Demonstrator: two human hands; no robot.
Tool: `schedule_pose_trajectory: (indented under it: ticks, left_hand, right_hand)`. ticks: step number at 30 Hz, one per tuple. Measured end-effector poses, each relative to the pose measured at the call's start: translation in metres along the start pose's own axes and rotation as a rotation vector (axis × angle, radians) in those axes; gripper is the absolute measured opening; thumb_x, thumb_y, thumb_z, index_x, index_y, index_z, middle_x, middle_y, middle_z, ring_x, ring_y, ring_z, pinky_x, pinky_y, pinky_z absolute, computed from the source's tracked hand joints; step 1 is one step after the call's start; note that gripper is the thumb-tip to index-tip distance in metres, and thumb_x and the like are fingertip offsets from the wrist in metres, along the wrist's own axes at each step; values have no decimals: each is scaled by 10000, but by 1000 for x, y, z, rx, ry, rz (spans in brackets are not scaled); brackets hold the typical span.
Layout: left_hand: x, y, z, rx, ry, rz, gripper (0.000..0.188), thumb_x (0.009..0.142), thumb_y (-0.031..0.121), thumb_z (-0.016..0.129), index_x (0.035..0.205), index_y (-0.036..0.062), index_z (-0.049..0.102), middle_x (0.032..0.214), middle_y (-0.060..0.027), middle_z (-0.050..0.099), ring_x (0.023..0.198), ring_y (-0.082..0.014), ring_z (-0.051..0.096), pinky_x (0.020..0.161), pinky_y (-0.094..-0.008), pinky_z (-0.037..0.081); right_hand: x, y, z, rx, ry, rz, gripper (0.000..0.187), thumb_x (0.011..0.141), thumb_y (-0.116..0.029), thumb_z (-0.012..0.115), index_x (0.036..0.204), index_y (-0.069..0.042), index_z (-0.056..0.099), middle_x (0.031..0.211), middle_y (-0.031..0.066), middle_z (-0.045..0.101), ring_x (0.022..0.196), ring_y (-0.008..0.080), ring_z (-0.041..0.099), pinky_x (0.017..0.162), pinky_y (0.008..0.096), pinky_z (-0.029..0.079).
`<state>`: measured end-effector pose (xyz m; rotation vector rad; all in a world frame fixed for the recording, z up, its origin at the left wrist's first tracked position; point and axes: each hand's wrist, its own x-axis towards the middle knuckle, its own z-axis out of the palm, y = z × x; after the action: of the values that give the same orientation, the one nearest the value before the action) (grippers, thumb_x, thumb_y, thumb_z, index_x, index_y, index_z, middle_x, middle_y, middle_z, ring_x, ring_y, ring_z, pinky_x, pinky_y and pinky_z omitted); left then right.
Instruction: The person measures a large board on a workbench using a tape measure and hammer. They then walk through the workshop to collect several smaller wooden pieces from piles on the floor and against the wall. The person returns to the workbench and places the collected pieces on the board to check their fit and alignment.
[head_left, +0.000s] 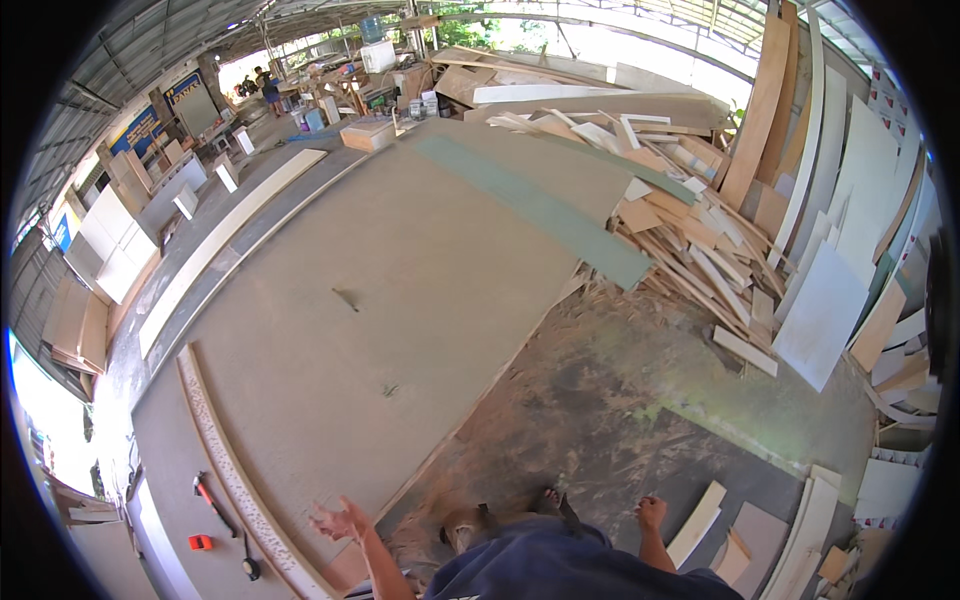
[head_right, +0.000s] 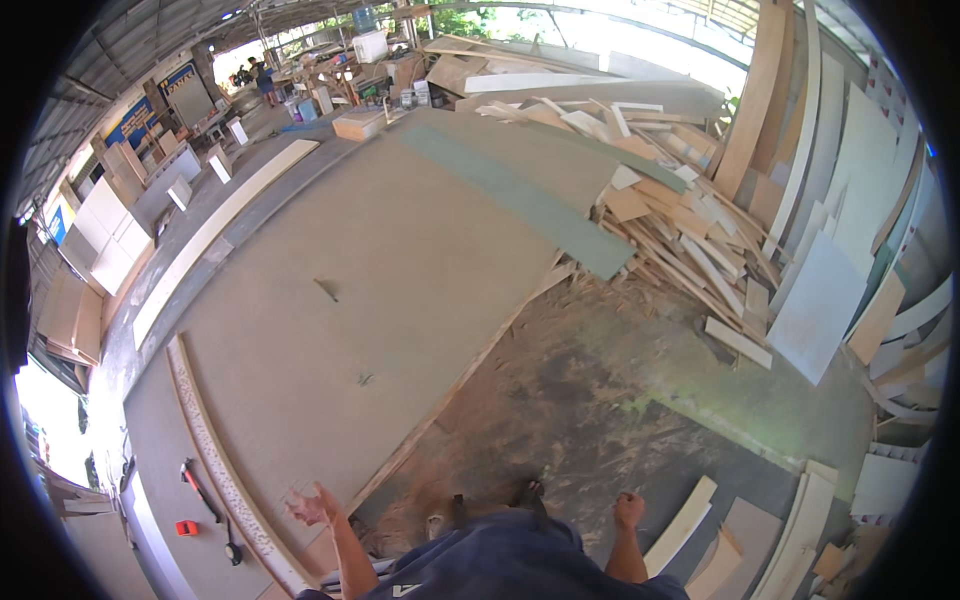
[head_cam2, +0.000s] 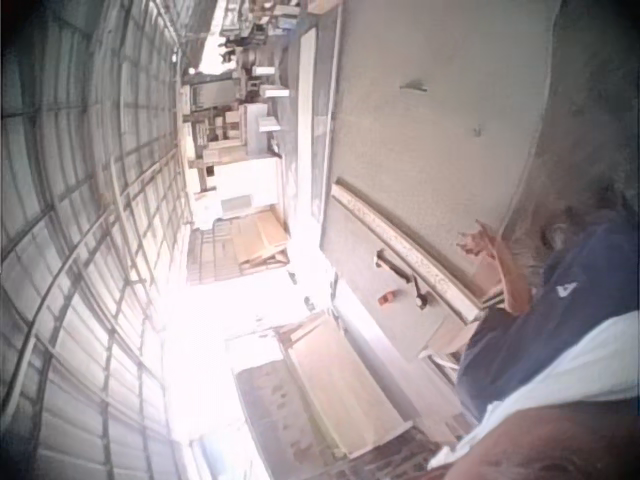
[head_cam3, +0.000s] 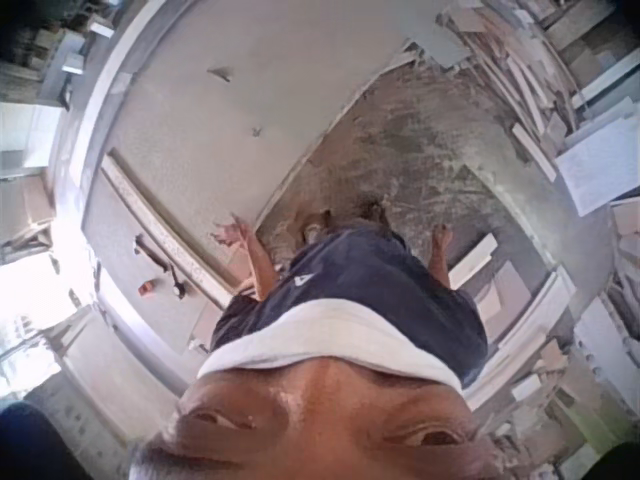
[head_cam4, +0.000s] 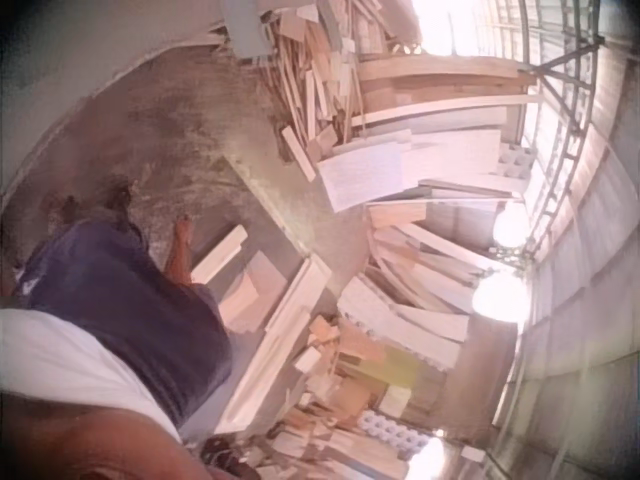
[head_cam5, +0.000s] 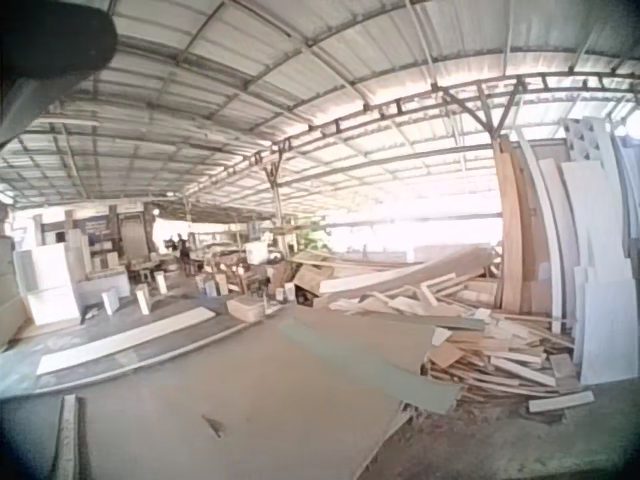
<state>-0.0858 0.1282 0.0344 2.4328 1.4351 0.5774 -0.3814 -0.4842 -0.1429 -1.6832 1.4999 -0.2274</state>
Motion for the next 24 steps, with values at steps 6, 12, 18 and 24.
schedule_pose_trajectory:
  ticks: [6, 12, 18, 24]
  left_hand:
    - [-116, 127, 40, -523, -201, 419, 501, 854, 196, 712, 1321, 71, 583, 1430, -221, 451, 1313, -370, 425, 994, -500, 392]
    - [-179, 276, 57, -990, -839, 361, 202, 902, 153, 655, 1046, 17, 692, 963, -109, 711, 871, -198, 663, 764, -317, 487]
    - [-227, 394, 108, -944, -1330, 211, 144, 935, 161, 631, 984, 43, 696, 914, -71, 733, 812, -165, 693, 713, -292, 494]
    - [-358, 540, 151, -611, -2017, 49, 260, 952, 270, 636, 1110, 65, 660, 997, -90, 733, 921, -228, 706, 800, -398, 517]
  right_hand:
    - [94, -118, 66, 75, -133, -223, 243, 944, -128, 601, 1088, 41, 703, 852, 114, 704, 716, 191, 675, 629, 341, 539]
    - [130, -309, 114, 264, -290, -278, 332, 999, -246, 624, 1215, 0, 676, 934, 94, 709, 748, 187, 655, 650, 340, 533]
    - [192, -434, 157, 251, -203, -355, 471, 1004, -320, 612, 1378, -39, 563, 1250, 138, 634, 1092, 269, 638, 929, 439, 526]
    - [318, -511, 114, -21, 172, -513, 569, 974, -309, 660, 1447, -46, 485, 1439, 180, 509, 1259, 347, 549, 1019, 490, 474]
